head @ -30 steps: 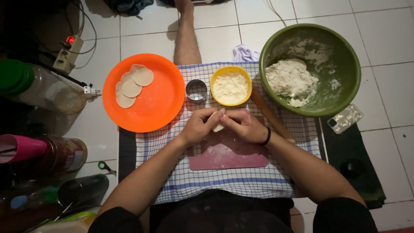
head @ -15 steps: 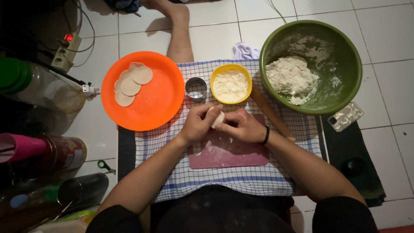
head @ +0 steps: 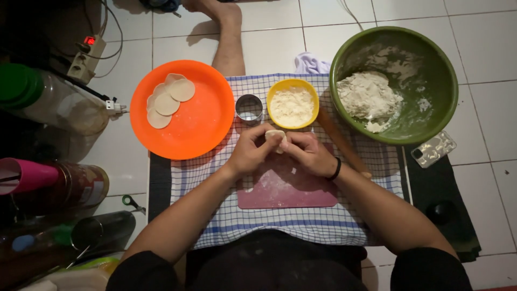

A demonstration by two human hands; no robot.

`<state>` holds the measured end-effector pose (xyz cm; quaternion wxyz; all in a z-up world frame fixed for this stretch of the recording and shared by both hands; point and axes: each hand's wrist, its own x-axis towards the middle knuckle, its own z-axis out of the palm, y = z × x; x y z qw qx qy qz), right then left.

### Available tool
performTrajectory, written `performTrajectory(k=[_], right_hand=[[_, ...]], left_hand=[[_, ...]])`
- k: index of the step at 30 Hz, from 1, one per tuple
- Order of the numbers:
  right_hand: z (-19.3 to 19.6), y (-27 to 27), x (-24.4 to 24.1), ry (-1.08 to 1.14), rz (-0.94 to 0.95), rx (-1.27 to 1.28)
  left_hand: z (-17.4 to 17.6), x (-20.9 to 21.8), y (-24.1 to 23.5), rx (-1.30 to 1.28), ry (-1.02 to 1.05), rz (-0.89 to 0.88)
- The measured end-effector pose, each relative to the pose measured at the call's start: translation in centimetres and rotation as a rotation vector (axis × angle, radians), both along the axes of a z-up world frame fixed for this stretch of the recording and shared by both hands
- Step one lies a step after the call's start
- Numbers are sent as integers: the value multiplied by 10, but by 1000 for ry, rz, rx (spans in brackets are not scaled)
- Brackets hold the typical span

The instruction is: Shaping and sealing dough circles by pinching the edges to form dumplings.

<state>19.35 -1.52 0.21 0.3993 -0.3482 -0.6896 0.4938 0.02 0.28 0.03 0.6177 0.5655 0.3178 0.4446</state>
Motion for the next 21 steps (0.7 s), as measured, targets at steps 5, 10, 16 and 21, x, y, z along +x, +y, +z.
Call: performTrajectory(k=[5, 10, 16, 21], right_hand=[[10, -3, -3, -6, -11, 20], [11, -8, -8, -75, -30, 98], [35, -13, -16, -156, -7, 158], [20, -10, -12, -113, 10, 226]], left_hand=[[-11, -4, -2, -45, -50, -24], [-23, -7, 5, -21, -123, -42], [-25, -5, 7, 91, -278, -65], [-22, -3, 3, -30, -226, -11]])
